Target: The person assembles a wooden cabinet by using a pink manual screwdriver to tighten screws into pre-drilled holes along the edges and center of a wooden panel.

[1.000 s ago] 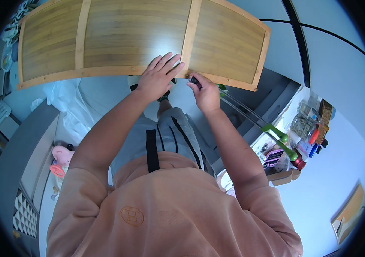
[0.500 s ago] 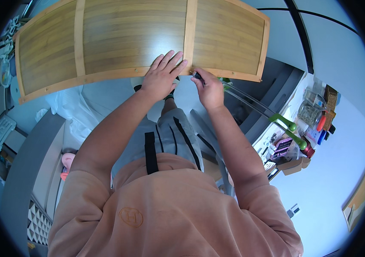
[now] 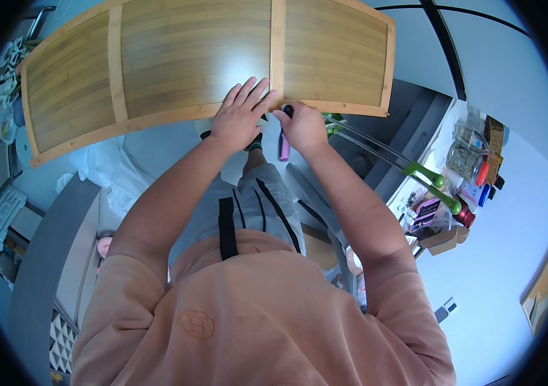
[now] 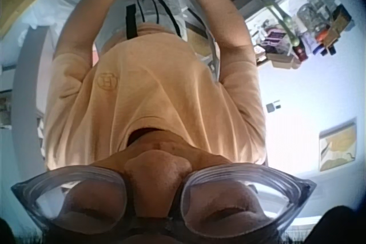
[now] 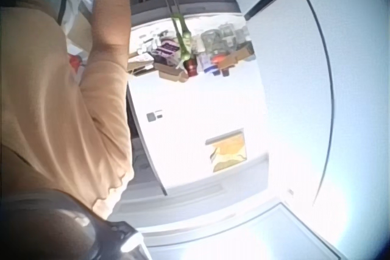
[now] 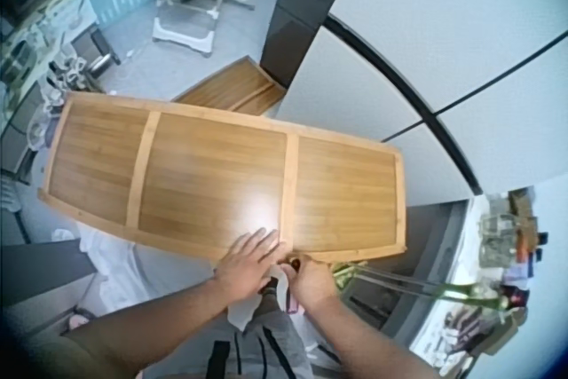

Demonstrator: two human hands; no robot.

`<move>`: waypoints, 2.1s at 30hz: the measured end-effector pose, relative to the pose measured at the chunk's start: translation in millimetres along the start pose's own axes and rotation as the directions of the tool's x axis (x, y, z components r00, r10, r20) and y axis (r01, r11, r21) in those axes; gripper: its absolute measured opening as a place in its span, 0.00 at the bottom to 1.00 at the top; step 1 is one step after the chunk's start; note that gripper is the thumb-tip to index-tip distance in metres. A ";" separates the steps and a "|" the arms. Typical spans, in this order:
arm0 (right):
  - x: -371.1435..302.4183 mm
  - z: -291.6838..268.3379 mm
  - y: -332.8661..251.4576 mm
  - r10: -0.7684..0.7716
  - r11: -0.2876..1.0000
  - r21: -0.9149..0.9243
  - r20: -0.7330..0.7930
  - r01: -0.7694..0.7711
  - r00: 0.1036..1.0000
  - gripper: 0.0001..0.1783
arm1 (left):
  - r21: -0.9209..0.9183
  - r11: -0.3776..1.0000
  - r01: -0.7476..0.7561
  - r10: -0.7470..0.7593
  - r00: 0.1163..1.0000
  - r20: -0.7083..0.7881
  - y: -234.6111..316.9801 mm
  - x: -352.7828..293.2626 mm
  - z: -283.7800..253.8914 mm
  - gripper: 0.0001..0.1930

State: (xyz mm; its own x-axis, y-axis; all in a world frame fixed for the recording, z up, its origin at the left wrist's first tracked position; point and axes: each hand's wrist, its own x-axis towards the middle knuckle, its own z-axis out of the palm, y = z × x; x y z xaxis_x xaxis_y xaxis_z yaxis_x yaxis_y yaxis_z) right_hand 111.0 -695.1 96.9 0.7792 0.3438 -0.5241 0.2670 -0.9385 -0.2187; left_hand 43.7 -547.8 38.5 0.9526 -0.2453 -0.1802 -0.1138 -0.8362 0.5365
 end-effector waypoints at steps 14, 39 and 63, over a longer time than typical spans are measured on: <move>-4.9 7.7 9.5 -0.174 0.971 -0.189 -0.119 0.149 0.978 0.16 | 0.004 1.000 -0.006 0.006 1.000 0.018 -0.9 1.3 1.6 0.42; -1.2 24.4 6.1 0.138 0.984 0.130 -0.155 -0.118 0.978 0.21 | 0.009 1.000 -0.016 0.015 0.998 0.055 -0.1 3.1 -0.9 0.41; 5.8 21.9 -1.0 0.309 0.894 0.351 -0.038 -0.277 0.950 0.21 | -0.015 0.999 -0.028 0.029 0.996 0.084 -2.5 3.4 -0.1 0.41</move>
State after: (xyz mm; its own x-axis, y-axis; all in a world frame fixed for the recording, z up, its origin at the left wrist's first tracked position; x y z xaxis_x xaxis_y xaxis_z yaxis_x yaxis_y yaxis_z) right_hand 102.9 -691.5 76.1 0.8443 0.0356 -0.5347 -0.1761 -0.9239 -0.3396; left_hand 47.2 -546.5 36.6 0.9216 -0.3101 -0.2335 -0.1362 -0.8216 0.5535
